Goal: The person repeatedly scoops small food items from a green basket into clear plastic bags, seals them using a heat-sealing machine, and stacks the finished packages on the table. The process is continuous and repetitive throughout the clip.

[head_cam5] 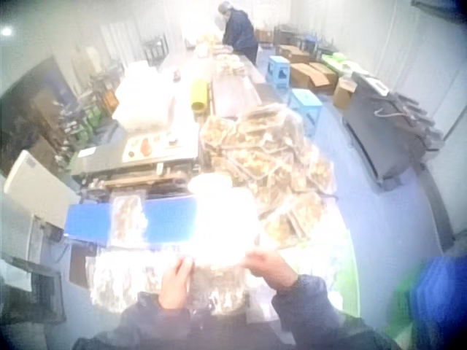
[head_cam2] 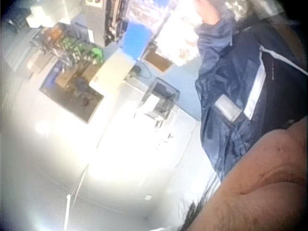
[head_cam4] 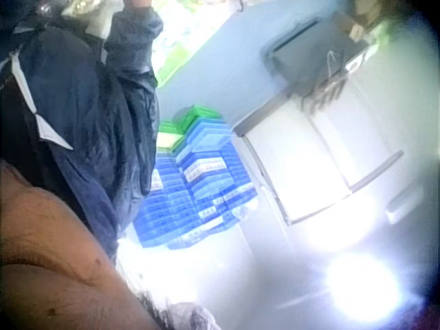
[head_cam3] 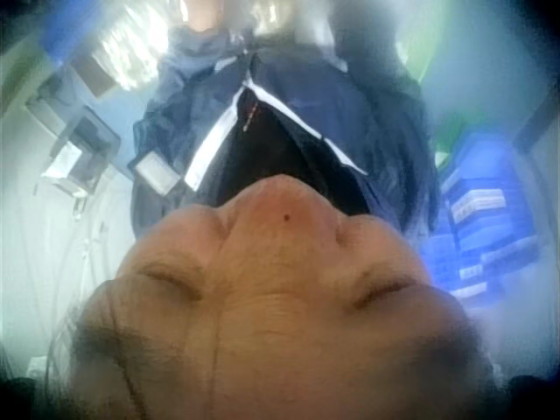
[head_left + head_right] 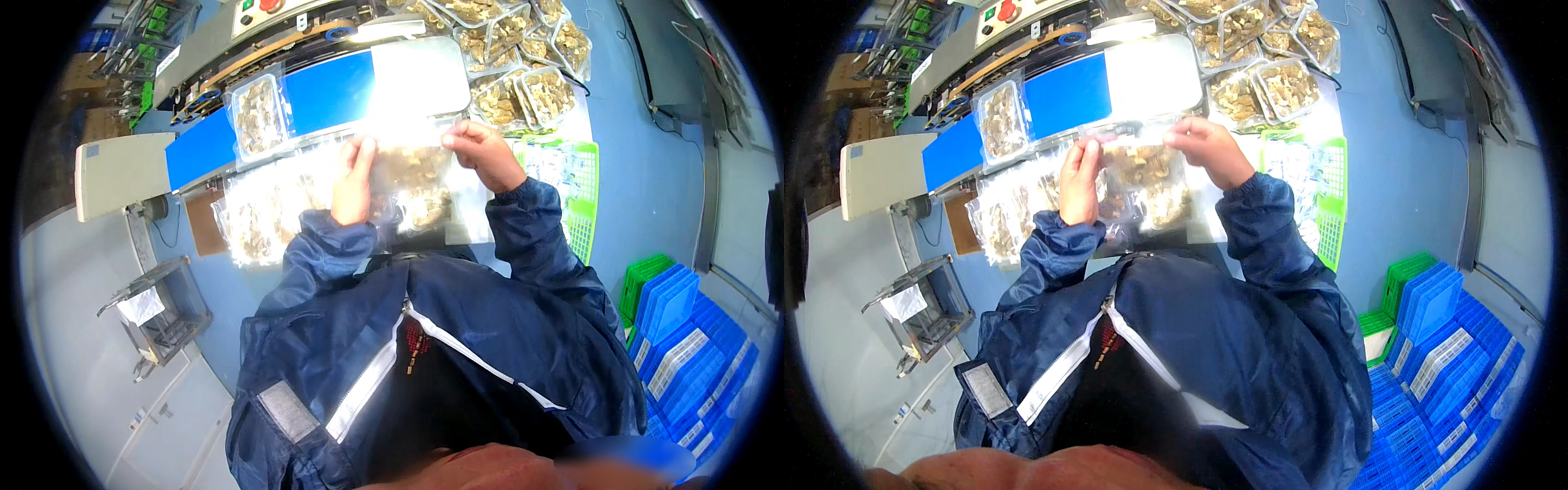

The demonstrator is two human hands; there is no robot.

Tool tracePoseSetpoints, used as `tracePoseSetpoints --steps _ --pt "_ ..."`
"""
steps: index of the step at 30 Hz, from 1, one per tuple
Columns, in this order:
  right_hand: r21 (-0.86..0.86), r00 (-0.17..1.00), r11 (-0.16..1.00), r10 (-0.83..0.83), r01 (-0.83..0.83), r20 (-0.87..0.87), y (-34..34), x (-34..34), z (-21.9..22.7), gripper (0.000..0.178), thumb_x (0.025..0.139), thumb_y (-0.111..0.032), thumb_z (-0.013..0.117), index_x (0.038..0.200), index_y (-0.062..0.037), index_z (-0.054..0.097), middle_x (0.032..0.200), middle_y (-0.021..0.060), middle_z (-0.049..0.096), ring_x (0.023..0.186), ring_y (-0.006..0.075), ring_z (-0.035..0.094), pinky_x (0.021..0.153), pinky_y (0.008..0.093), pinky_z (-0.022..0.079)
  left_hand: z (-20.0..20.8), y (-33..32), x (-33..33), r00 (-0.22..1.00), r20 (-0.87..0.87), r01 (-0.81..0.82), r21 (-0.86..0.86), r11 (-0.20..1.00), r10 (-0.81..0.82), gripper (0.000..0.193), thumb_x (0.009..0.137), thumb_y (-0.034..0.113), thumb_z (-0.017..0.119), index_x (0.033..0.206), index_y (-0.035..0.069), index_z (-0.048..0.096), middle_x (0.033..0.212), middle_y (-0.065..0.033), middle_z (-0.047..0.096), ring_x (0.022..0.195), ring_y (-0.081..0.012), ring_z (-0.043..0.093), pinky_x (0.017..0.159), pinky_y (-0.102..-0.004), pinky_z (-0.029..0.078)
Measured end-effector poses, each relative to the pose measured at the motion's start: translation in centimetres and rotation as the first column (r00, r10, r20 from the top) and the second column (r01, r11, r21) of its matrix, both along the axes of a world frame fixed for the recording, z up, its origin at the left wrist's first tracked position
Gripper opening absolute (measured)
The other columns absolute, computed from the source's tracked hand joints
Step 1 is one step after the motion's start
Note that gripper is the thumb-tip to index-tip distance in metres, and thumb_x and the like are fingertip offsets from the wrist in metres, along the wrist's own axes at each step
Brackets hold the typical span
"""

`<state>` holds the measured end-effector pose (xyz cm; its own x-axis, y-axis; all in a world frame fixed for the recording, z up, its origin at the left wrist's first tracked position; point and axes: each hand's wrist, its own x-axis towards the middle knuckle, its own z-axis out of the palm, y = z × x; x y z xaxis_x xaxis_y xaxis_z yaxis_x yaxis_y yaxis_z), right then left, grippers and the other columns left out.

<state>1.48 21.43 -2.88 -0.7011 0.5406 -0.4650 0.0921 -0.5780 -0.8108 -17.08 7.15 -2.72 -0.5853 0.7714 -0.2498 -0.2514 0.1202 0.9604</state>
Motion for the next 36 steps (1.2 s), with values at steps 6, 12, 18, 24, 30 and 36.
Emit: tracePoseSetpoints --steps 6,12,18,24,30,36 --pt "0.078 0.941 0.940 -0.323 0.331 -0.098 5.1 -3.5 0.4 0.010 0.085 -0.013 0.071 0.086 -0.0062 0.065 0.067 -0.0067 0.052 0.051 0.0009 0.036 0.045 0.0179 0.026 -0.5 8.0 -3.8 0.996 -0.014 -0.089 0.084 0.993 0.090 0.019 0.095 0.021 0.058 0.094 0.003 0.064 0.087 0.0000 0.063 0.077 -0.0071 0.055 0.071 -0.0223 0.044" --pt "-0.172 0.922 0.929 -0.355 0.329 -0.156 10.2 -5.8 -1.9 0.013 0.086 -0.010 0.071 0.083 -0.0071 0.058 0.062 -0.0078 0.043 0.048 0.0020 0.034 0.040 0.0182 0.023 -4.1 14.5 -7.6 0.959 0.261 -0.127 0.031 0.991 0.114 0.016 0.093 0.013 0.058 0.098 0.000 0.064 0.092 -0.0060 0.067 0.078 -0.0150 0.062 0.070 -0.0271 0.048" --pt "-0.014 0.886 0.886 -0.464 0.464 0.005 12.9 -7.7 -3.6 0.012 0.086 -0.014 0.069 0.084 -0.0061 0.060 0.067 -0.0043 0.048 0.049 0.0038 0.035 0.041 0.0198 0.026 -5.6 17.4 -9.6 0.894 0.412 -0.135 -0.123 0.983 0.175 0.017 0.091 0.011 0.056 0.098 -0.003 0.062 0.081 -0.0096 0.064 0.069 -0.0189 0.061 0.056 -0.0294 0.047" --pt "0.080 0.844 0.859 -0.513 0.506 0.157 14.2 -10.0 -3.8 0.010 0.085 -0.012 0.069 0.084 -0.0049 0.062 0.067 -0.0030 0.051 0.051 0.0054 0.038 0.042 0.0213 0.029 -5.9 18.9 -11.5 0.851 0.492 -0.111 -0.173 0.979 0.184 0.018 0.094 0.008 0.050 0.103 -0.003 0.060 0.086 -0.0111 0.064 0.069 -0.0201 0.061 0.056 -0.0317 0.048" --pt "0.114 0.875 0.888 -0.459 0.446 0.151 13.8 -11.2 -3.4 0.011 0.085 -0.013 0.069 0.081 -0.0049 0.063 0.066 -0.0028 0.053 0.048 0.0053 0.039 0.041 0.0209 0.029 -5.6 17.7 -12.5 0.890 0.415 -0.124 -0.178 0.976 0.188 0.018 0.094 0.011 0.052 0.103 -0.002 0.060 0.085 -0.0098 0.064 0.069 -0.0193 0.060 0.056 -0.0301 0.047" --pt "0.182 0.907 0.911 -0.397 0.370 0.139 12.8 -13.2 -3.9 0.014 0.085 -0.014 0.069 0.080 -0.0032 0.063 0.066 -0.0008 0.055 0.045 0.0058 0.040 0.039 0.0210 0.029 -7.2 16.4 -15.4 0.903 0.381 -0.145 -0.157 0.977 0.196 0.017 0.093 0.012 0.055 0.102 0.000 0.061 0.087 -0.0076 0.065 0.073 -0.0183 0.061 0.060 -0.0298 0.048"
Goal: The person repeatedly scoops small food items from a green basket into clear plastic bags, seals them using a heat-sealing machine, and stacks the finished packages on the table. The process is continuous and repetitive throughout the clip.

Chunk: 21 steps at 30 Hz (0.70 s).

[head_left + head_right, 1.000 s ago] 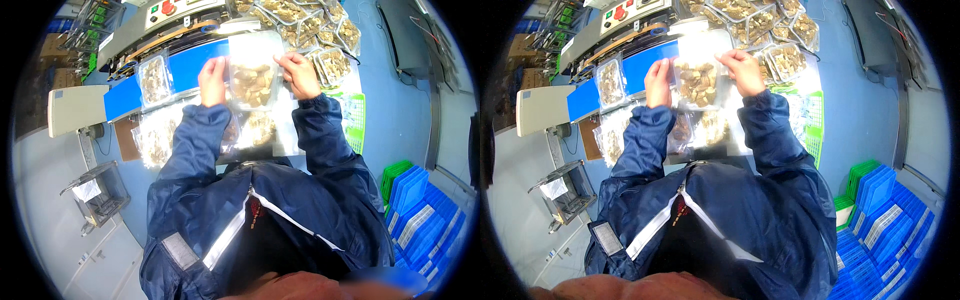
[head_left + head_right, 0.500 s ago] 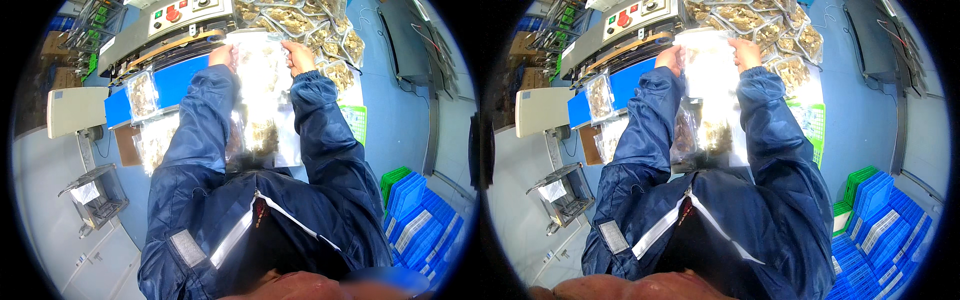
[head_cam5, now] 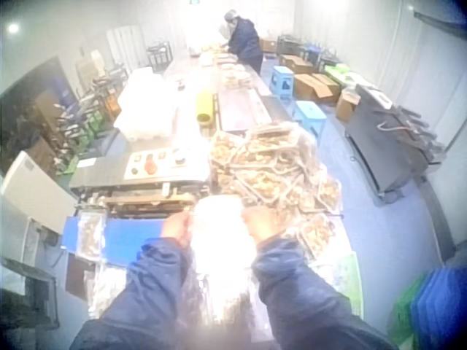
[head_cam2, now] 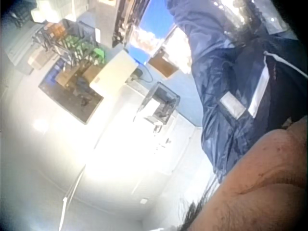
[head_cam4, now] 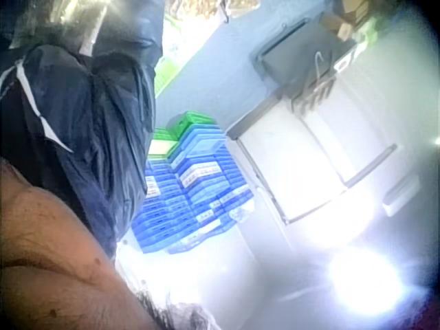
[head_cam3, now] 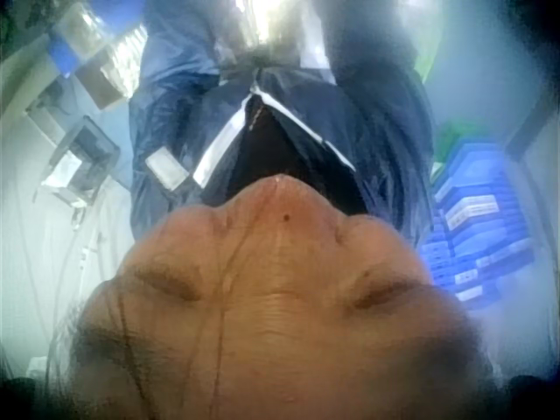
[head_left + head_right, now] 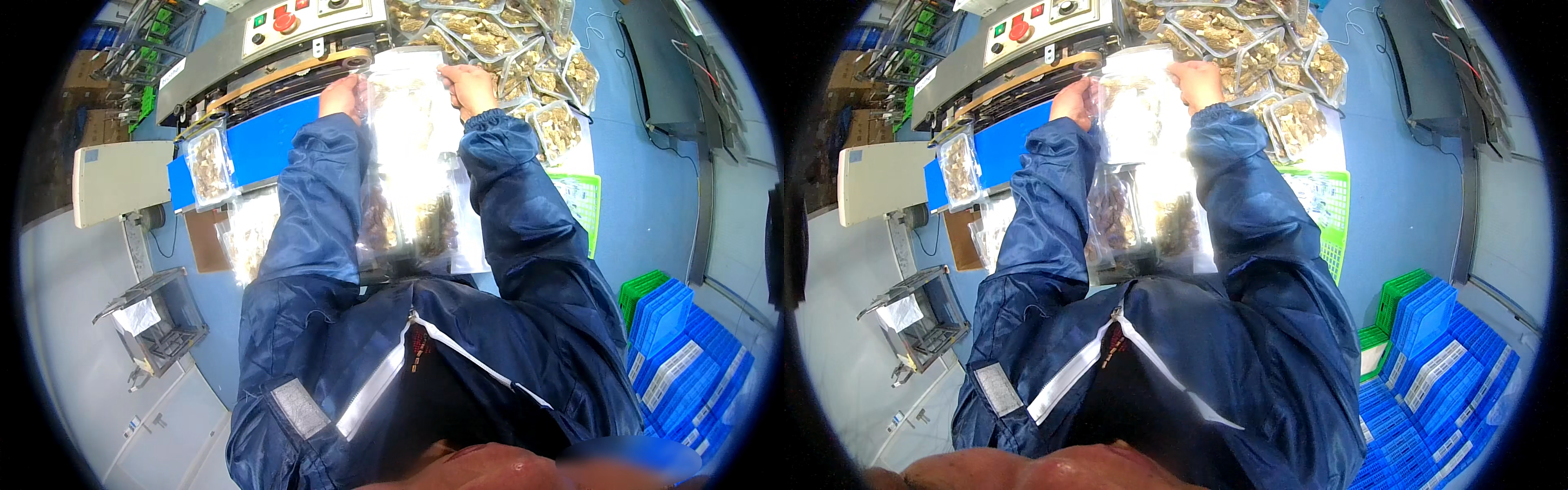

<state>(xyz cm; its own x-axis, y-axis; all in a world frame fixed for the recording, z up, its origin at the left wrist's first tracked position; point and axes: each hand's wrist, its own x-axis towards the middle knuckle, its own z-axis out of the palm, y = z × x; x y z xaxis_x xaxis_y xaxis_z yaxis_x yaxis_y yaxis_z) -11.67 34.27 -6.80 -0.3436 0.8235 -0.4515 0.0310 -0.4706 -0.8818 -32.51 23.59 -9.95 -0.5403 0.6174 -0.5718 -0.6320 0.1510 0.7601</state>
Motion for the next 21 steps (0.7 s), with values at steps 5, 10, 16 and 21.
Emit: tracePoseSetpoints --steps 5,10,16,21 --pt "0.004 1.000 1.000 0.020 -0.020 0.005 -1.0 -2.0 -0.4 0.014 0.085 -0.014 0.068 0.079 -0.0029 0.061 0.065 0.0009 0.056 0.042 0.0075 0.039 0.038 0.0233 0.028 -0.1 -1.3 -1.8 0.998 -0.061 -0.007 -0.019 1.000 0.006 0.019 0.093 0.012 0.054 0.105 -0.001 0.059 0.094 -0.0105 0.066 0.085 -0.0217 0.063 0.075 -0.0340 0.052" --pt "0.050 0.996 0.995 0.083 -0.084 0.029 -1.6 -3.8 -1.0 0.015 0.084 -0.014 0.068 0.076 -0.0036 0.060 0.064 0.0009 0.056 0.042 0.0075 0.039 0.037 0.0237 0.027 0.3 -2.5 -3.6 0.998 -0.059 -0.014 -0.008 1.000 0.013 0.017 0.093 0.011 0.054 0.102 -0.001 0.060 0.093 -0.0096 0.065 0.083 -0.0207 0.063 0.073 -0.0322 0.052" --pt "0.094 0.992 0.988 0.123 -0.125 0.030 -2.8 -6.1 -1.6 0.018 0.085 -0.017 0.068 0.074 -0.0046 0.061 0.062 0.0006 0.056 0.041 0.0074 0.038 0.038 0.0246 0.025 0.6 -4.2 -5.7 0.996 -0.080 -0.037 -0.005 0.999 0.036 0.016 0.093 0.011 0.053 0.102 -0.001 0.060 0.093 -0.0091 0.065 0.084 -0.0199 0.063 0.073 -0.0312 0.052" --pt "0.203 0.976 0.958 0.183 -0.204 0.119 -3.9 -7.9 -2.0 0.021 0.086 -0.020 0.067 0.073 -0.0044 0.063 0.061 -0.0012 0.055 0.043 0.0065 0.037 0.038 0.0249 0.025 1.1 -6.3 -8.2 0.994 -0.106 -0.004 0.047 0.999 0.009 0.016 0.092 0.009 0.053 0.104 0.000 0.061 0.097 -0.0095 0.066 0.091 -0.0210 0.062 0.080 -0.0316 0.050"
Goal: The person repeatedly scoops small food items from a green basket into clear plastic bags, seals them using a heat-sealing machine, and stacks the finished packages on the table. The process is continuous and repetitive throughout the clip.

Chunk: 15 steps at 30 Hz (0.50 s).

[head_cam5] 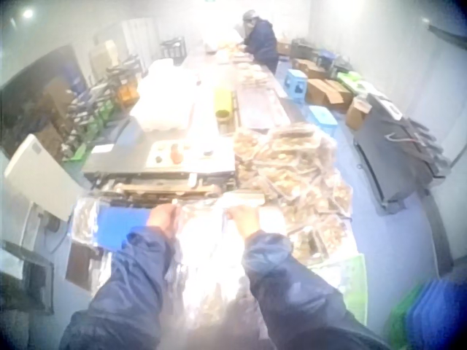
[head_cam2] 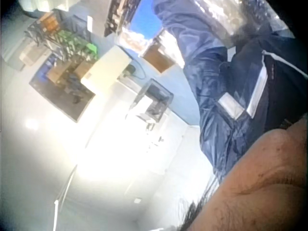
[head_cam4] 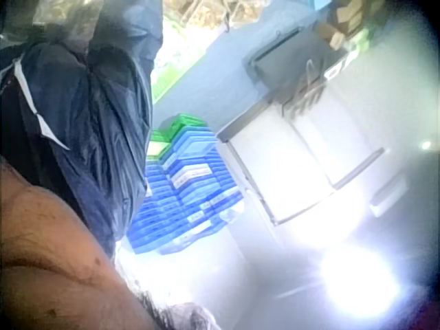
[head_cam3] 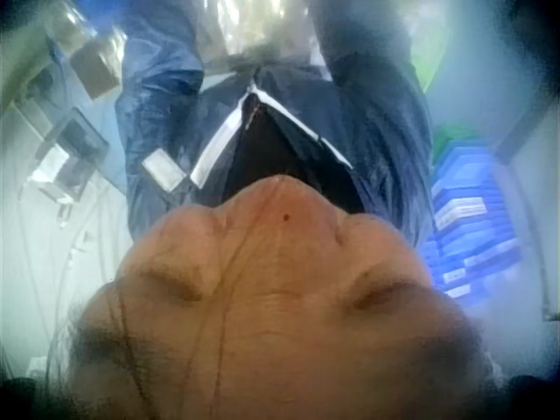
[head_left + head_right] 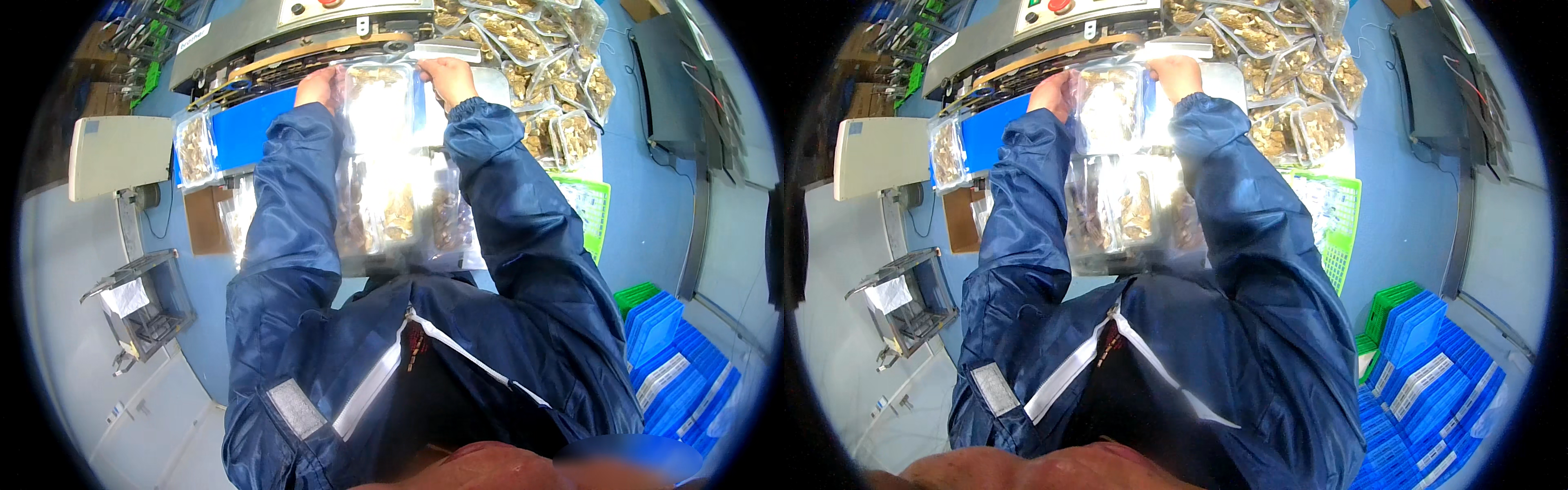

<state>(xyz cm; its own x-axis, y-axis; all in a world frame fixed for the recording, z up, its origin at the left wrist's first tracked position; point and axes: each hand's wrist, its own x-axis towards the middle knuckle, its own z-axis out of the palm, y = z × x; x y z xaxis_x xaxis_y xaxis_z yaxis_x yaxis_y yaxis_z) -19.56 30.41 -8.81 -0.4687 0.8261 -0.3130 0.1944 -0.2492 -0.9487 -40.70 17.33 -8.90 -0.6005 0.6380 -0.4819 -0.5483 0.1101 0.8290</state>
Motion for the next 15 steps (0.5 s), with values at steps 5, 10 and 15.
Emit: tracePoseSetpoints --steps 5,10,15 --pt "0.181 0.999 0.982 -0.046 0.045 0.004 -0.8 0.5 -1.4 0.026 0.081 -0.025 0.064 0.076 -0.0009 0.072 0.068 0.0087 0.067 0.064 0.0164 0.060 0.061 0.0298 0.046 2.7 -4.5 -1.8 0.972 -0.166 -0.152 0.112 0.982 0.169 0.031 0.092 0.011 0.056 0.119 -0.004 0.052 0.108 -0.0134 0.063 0.095 -0.0241 0.060 0.082 -0.0349 0.049" --pt "-0.126 0.863 0.854 0.499 -0.505 -0.073 -10.2 5.5 4.5 0.030 0.085 -0.027 0.063 0.082 0.0027 0.068 0.073 0.0104 0.066 0.070 0.0151 0.063 0.064 0.0291 0.048 4.9 -18.3 2.0 0.838 -0.538 -0.155 -0.084 0.984 0.086 0.043 0.091 0.012 0.059 0.129 -0.002 0.045 0.123 -0.0152 0.056 0.105 -0.0220 0.058 0.088 -0.0335 0.048" --pt "0.203 0.854 0.835 0.468 -0.512 0.227 -18.6 4.8 -0.8 0.037 0.082 -0.031 0.070 0.096 0.0034 0.065 0.082 0.0143 0.066 0.079 0.0192 0.067 0.065 0.0300 0.049 0.0 -22.7 9.7 0.757 -0.627 -0.098 -0.391 0.915 -0.186 0.045 0.091 0.008 0.056 0.133 0.000 0.043 0.127 -0.0159 0.054 0.113 -0.0244 0.053 0.097 -0.0348 0.044"
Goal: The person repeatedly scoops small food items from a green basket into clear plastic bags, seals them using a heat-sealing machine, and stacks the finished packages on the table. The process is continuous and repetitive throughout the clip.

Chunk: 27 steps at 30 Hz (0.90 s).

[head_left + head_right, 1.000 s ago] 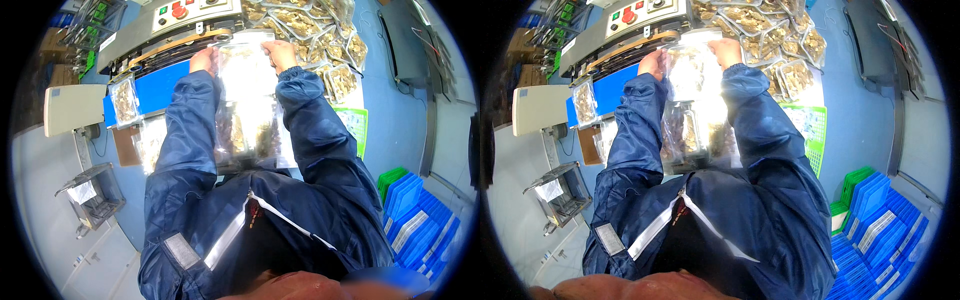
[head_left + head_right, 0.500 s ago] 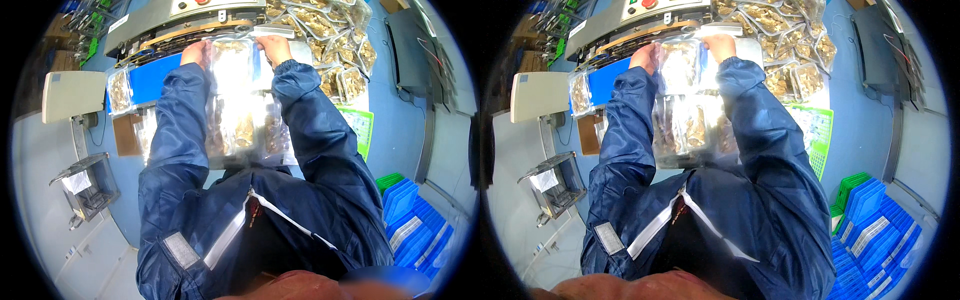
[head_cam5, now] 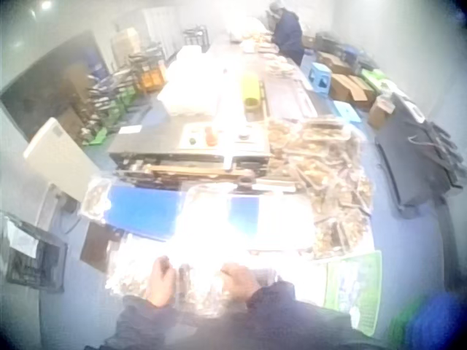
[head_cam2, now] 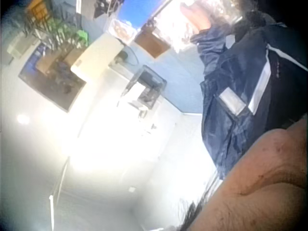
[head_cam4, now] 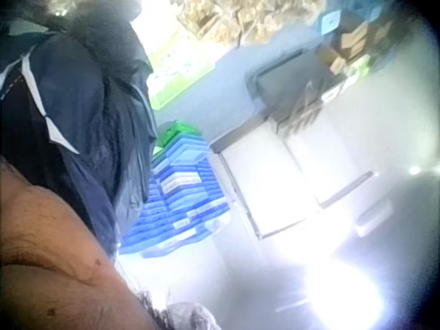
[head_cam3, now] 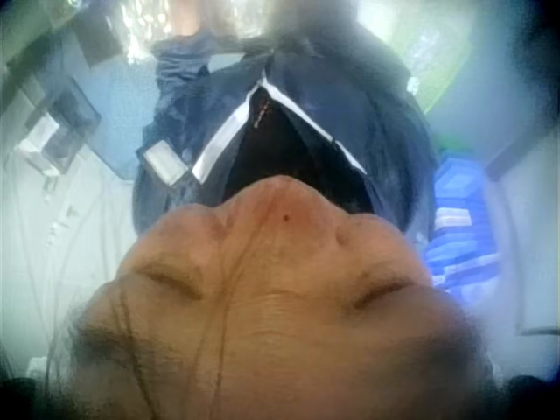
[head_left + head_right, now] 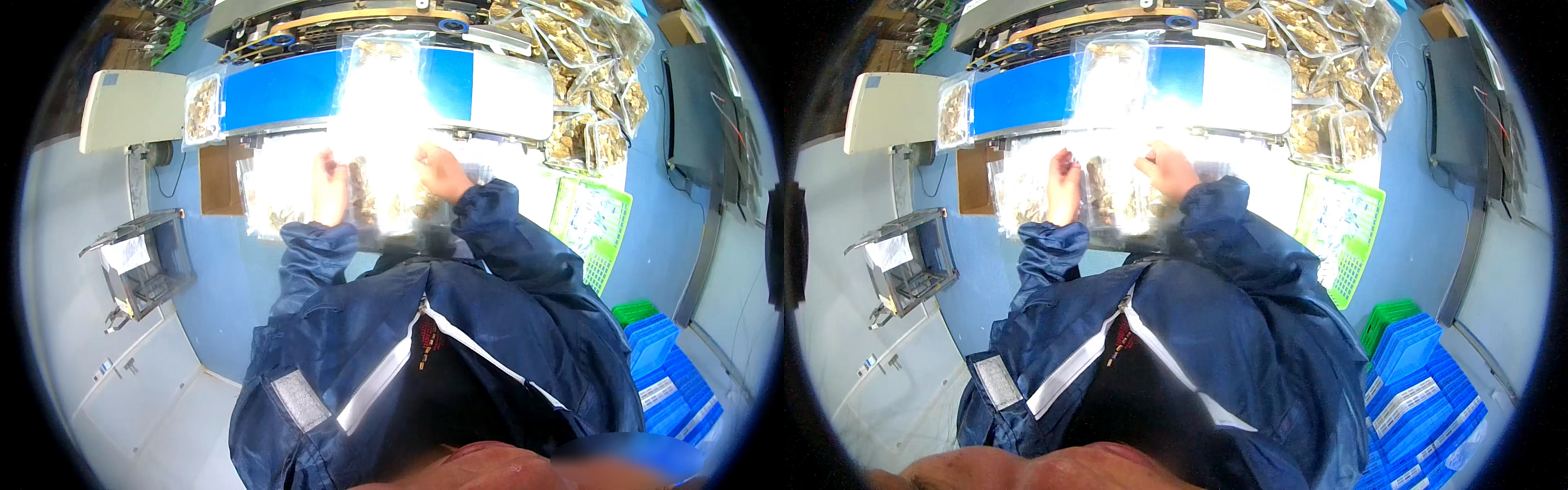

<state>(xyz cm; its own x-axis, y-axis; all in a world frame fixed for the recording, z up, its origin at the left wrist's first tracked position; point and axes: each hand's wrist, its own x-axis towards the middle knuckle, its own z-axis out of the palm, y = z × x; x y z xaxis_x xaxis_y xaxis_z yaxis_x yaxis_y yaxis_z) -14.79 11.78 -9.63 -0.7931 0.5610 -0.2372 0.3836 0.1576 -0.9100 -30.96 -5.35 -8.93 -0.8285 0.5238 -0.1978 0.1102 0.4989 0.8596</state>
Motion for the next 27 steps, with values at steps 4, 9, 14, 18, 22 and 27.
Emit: tracePoseSetpoints --steps 4,9,14,18,22,27 --pt "-0.276 0.988 0.952 -0.149 0.136 -0.027 -1.6 -0.9 -2.7 0.036 0.084 -0.029 0.070 0.097 0.0040 0.064 0.084 0.0121 0.068 0.078 0.0171 0.064 0.068 0.0287 0.048 -0.5 0.4 1.7 0.966 0.246 -0.086 0.013 0.996 0.080 0.052 0.091 0.009 0.055 0.139 -0.001 0.037 0.134 -0.0173 0.047 0.108 -0.0233 0.055 0.085 -0.0320 0.048" --pt "-0.460 0.998 0.887 0.026 -0.046 -0.050 -0.5 1.9 -1.1 0.024 0.088 -0.025 0.067 0.094 -0.0017 0.066 0.090 0.0038 0.067 0.082 0.0116 0.059 0.075 0.0264 0.046 -2.4 -2.4 2.5 0.888 0.457 -0.057 -0.017 0.998 0.058 0.054 0.090 0.012 0.057 0.140 0.001 0.038 0.121 -0.0102 0.056 0.091 -0.0131 0.057 0.070 -0.0244 0.046" --pt "-0.628 0.957 0.777 -0.204 0.030 -0.207 1.5 6.4 4.0 0.017 0.092 -0.022 0.062 0.094 -0.0060 0.067 0.094 0.0001 0.065 0.091 0.0096 0.055 0.082 0.0258 0.043 3.4 -1.0 4.4 0.852 0.473 0.128 0.231 0.964 -0.227 0.024 0.095 0.016 0.059 0.116 0.005 0.060 0.112 -0.0054 0.064 0.094 -0.0114 0.057 0.084 -0.0245 0.041" --pt "-0.487 0.929 0.856 -0.306 0.173 -0.208 3.2 7.0 7.3 0.019 0.092 -0.022 0.061 0.088 -0.0047 0.066 0.090 -0.0010 0.062 0.085 0.0081 0.053 0.079 0.0248 0.042 8.1 4.6 6.5 0.802 0.550 -0.065 0.469 0.881 -0.233 0.016 0.097 0.022 0.056 0.102 0.007 0.059 0.115 -0.0085 0.065 0.099 -0.0135 0.057 0.086 -0.0253 0.039" --pt "-0.419 0.815 0.809 -0.533 0.412 -0.226 7.1 7.3 6.5 0.020 0.090 -0.023 0.065 0.082 -0.0044 0.065 0.073 -0.0045 0.057 0.066 0.0032 0.044 0.061 0.0205 0.036 6.7 11.3 6.3 0.791 0.583 -0.179 0.513 0.840 -0.187 0.013 0.098 0.022 0.055 0.096 0.009 0.058 0.111 -0.0109 0.066 0.094 -0.0118 0.059 0.078 -0.0239 0.042" --pt "-0.506 0.681 0.630 -0.724 0.589 -0.108 13.9 7.1 5.8 0.021 0.087 -0.029 0.070 0.080 -0.0094 0.065 0.067 -0.0073 0.050 0.058 0.0028 0.042 0.050 0.0202 0.031 4.4 20.8 5.1 0.711 0.672 -0.196 0.475 0.858 -0.210 0.014 0.094 0.019 0.059 0.099 0.006 0.060 0.091 -0.0042 0.066 0.083 -0.0147 0.061 0.074 -0.0305 0.048"
